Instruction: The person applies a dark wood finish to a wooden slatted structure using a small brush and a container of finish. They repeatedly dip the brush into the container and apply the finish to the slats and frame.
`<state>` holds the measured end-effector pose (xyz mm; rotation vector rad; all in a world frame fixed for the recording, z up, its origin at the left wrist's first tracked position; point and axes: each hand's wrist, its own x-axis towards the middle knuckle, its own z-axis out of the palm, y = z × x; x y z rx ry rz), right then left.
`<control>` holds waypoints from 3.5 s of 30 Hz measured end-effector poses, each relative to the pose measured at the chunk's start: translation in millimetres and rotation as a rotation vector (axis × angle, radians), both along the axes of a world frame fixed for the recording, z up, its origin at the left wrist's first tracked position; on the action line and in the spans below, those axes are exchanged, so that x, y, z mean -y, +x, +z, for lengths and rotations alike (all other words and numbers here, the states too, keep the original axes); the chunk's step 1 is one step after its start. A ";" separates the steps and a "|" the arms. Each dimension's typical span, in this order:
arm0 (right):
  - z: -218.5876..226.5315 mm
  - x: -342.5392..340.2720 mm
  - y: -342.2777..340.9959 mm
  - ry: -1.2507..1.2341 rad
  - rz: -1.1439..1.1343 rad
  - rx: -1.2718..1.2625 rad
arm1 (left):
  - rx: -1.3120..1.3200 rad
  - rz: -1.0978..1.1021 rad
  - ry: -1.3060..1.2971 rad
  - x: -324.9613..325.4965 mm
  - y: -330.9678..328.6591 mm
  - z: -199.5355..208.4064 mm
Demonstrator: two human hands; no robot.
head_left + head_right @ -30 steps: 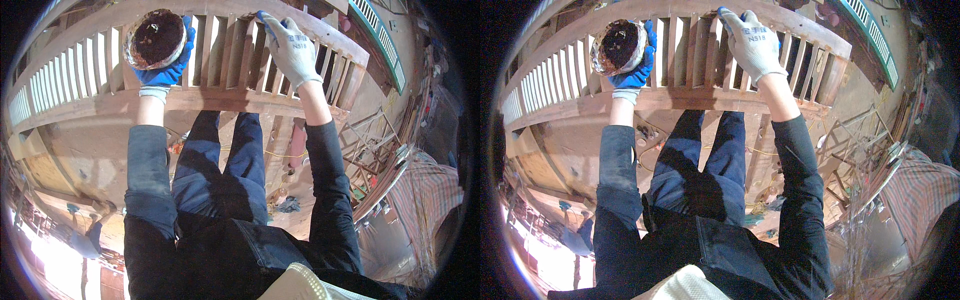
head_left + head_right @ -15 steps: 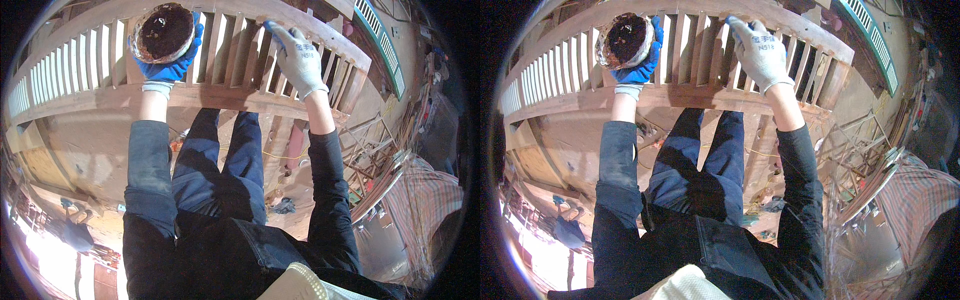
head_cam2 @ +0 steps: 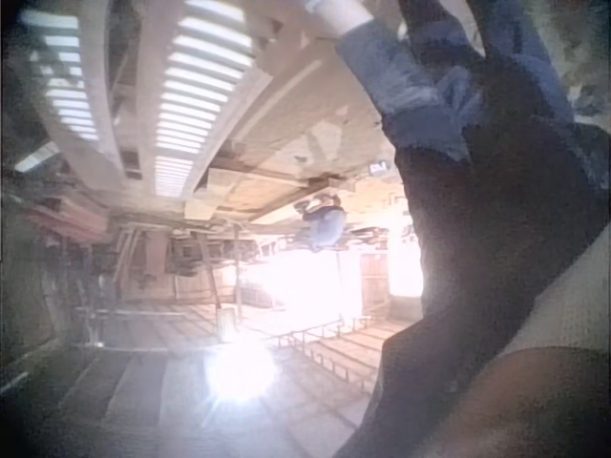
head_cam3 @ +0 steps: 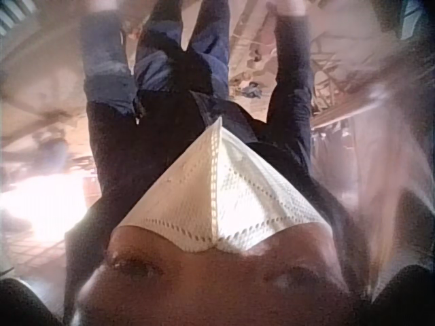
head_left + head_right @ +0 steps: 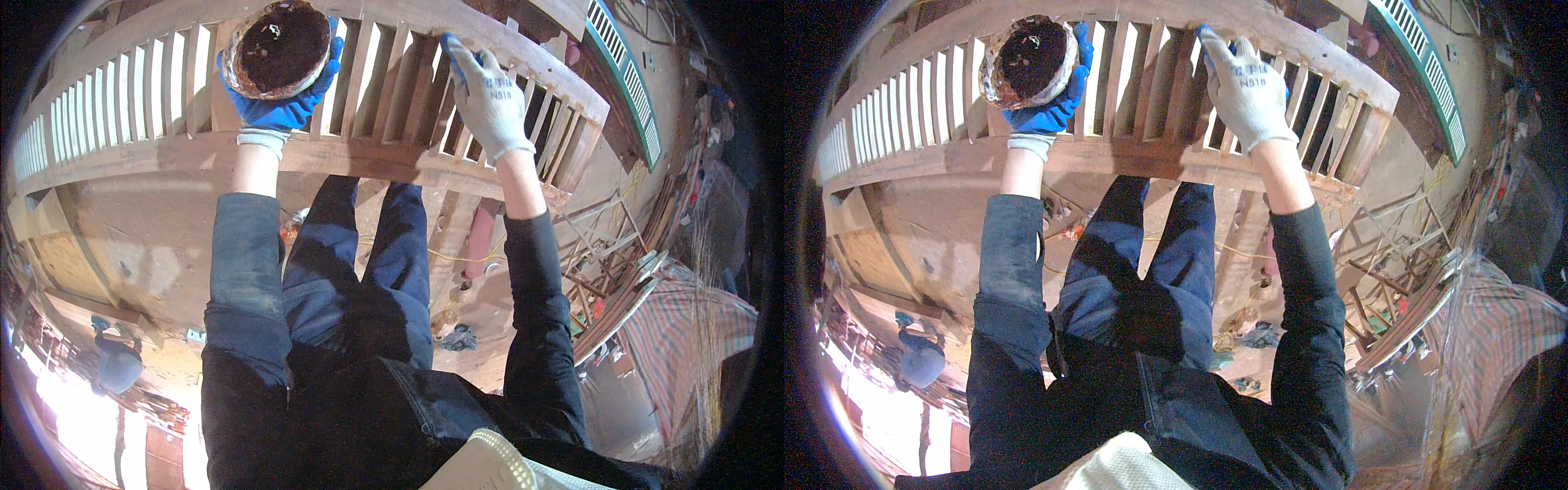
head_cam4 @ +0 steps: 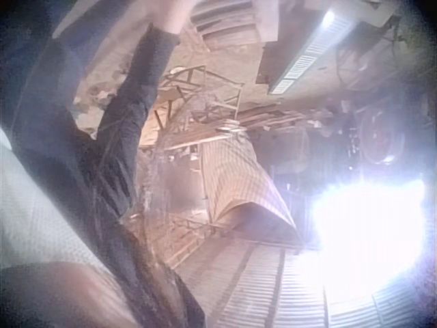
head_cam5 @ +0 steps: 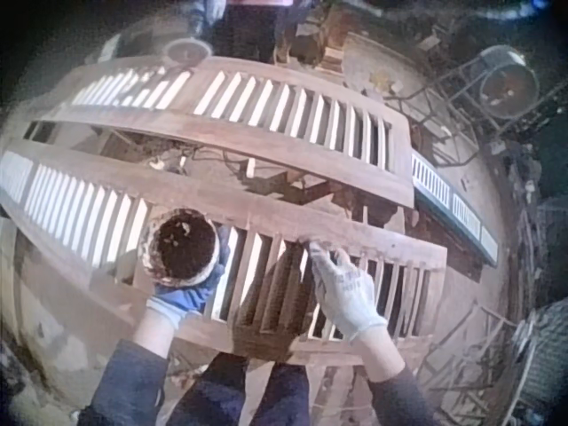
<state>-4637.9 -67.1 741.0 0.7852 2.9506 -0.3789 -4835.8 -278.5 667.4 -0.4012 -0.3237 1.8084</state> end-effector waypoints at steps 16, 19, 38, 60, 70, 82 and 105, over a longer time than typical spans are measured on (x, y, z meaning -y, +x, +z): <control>-12.6 21.6 -20.8 0.084 0.096 -0.079 | 0.026 0.007 -0.020 1.6 0.2 1.1; -7.6 12.0 -27.8 -0.054 0.080 -0.164 | 0.020 0.031 -0.027 2.5 1.1 -3.2; -2.4 6.9 -36.8 -0.010 0.102 -0.085 | 0.002 0.041 -0.070 0.9 1.0 -2.5; -0.1 15.1 -37.4 -0.008 0.143 -0.025 | 0.015 0.054 -0.036 0.1 4.1 -9.5; -15.3 40.3 -60.2 0.101 0.179 -0.028 | 0.014 0.057 -0.005 -0.7 0.9 -2.1; -2.8 30.6 -63.3 -0.008 0.196 -0.034 | -0.051 0.074 -0.004 2.0 2.3 -7.1; -5.4 40.7 -62.5 0.113 0.104 -0.009 | -0.018 0.070 -0.007 -1.7 4.3 -5.6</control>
